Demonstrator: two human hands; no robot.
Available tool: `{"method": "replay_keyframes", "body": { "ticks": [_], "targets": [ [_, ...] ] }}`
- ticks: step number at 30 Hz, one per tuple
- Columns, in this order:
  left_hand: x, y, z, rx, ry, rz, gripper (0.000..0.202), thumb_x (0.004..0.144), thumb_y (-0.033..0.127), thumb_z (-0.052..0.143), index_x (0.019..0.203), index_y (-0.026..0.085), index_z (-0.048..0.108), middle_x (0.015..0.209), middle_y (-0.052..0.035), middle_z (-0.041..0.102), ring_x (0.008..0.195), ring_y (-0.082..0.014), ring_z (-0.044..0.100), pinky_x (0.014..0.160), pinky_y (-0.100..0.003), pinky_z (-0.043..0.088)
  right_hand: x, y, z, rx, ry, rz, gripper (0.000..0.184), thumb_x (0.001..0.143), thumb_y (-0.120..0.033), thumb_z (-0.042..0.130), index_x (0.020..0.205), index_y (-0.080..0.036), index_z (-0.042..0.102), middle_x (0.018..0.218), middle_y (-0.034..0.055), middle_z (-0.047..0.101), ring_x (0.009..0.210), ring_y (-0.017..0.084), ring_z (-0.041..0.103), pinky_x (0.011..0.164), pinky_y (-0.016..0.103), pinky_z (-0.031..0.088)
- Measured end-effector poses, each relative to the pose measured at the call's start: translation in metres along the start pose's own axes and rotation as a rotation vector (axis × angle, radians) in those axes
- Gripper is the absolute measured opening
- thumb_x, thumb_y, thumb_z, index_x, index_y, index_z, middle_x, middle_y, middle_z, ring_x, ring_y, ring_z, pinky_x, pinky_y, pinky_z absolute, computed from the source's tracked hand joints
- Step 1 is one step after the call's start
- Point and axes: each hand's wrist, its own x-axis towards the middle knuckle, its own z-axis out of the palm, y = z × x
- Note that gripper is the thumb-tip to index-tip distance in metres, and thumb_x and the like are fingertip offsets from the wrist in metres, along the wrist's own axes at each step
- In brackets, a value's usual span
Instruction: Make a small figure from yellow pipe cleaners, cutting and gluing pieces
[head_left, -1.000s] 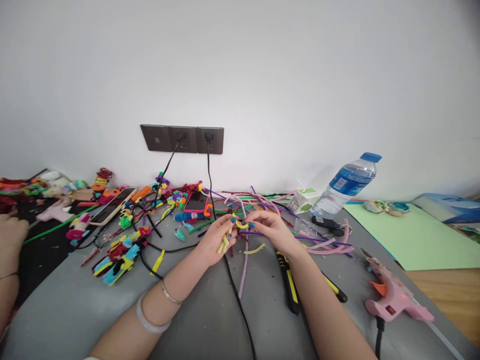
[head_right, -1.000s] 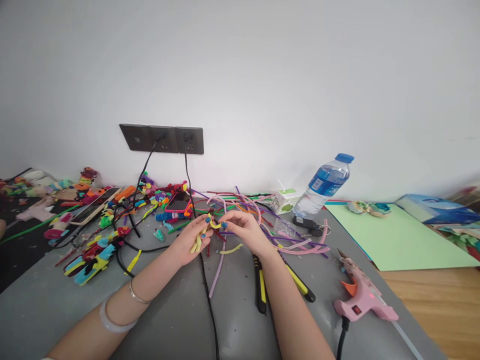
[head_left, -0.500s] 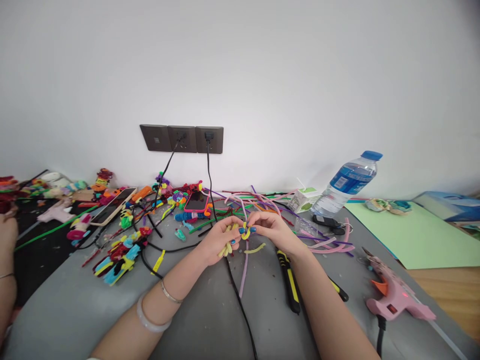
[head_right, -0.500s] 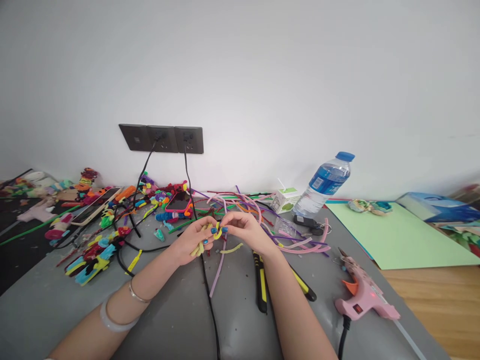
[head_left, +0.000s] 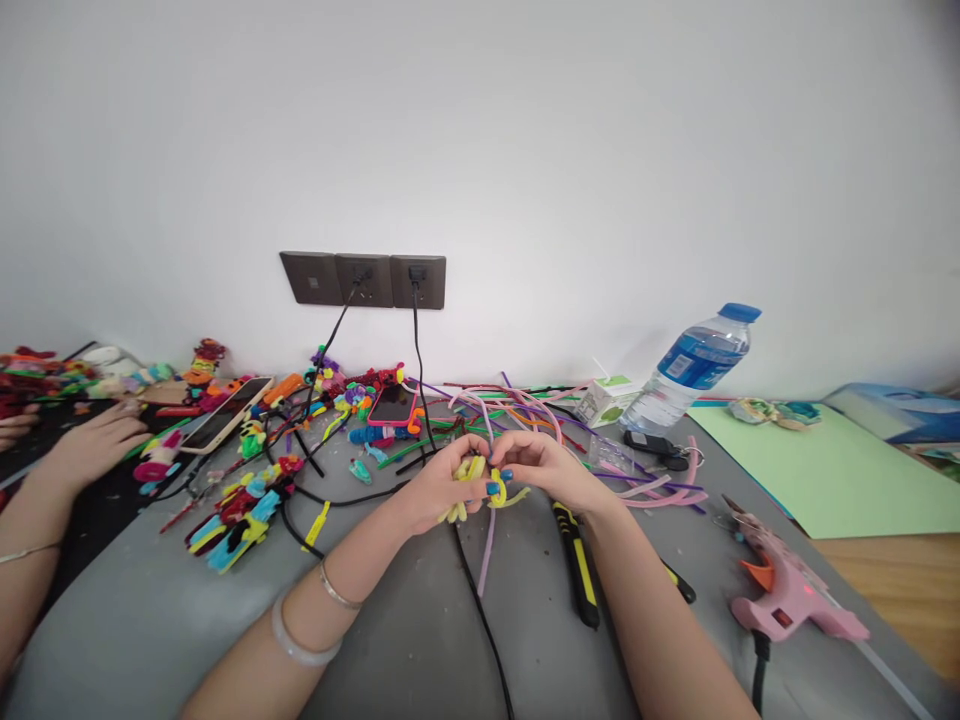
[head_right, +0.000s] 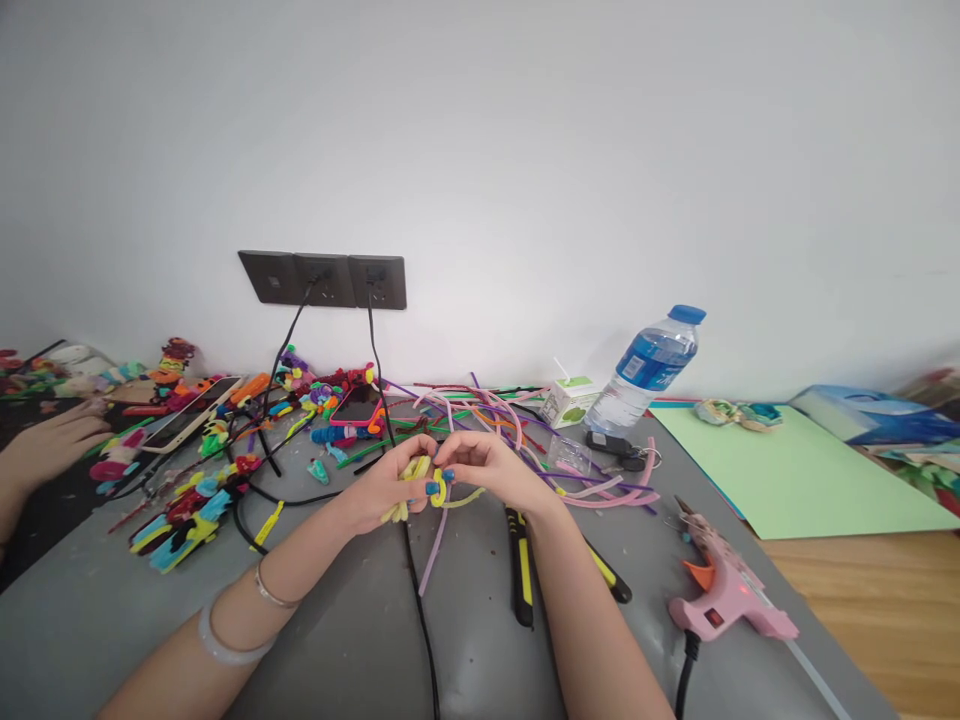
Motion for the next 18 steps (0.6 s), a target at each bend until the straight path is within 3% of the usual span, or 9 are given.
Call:
{"method": "replay_keyframes", "body": {
  "ticks": [11,18],
  "targets": [
    [0.0003,-0.0001,0.0021,-0.010,0.037,-0.003,0.047,0.065,0.037,0.084,0.094,0.020,0.050,0.071,0.0064,0.049,0.048,-0.0030,0.045,0.046,-0.017,0.035,-0.0004,-0.0009,-0.0025,-0.039,-0.039,0.028,0.021,0.076,-0.035,0.077,0.080,-0.017,0.069,0.075,0.0019,0.069,0.067,0.014,0.062,0.067,0.027,0.048],
    [0.0055,-0.0048,-0.0038,0.026,0.195,0.051,0.039,0.072,0.047,0.075,0.093,0.020,0.056,0.064,0.0039,0.053,0.046,-0.0064,0.044,0.045,-0.018,0.034,0.0035,0.0047,-0.0072,-0.088,0.101,-0.085,0.023,0.079,-0.039,0.074,0.081,-0.017,0.067,0.076,0.0011,0.063,0.070,0.014,0.057,0.070,0.027,0.046]
  ]
}}
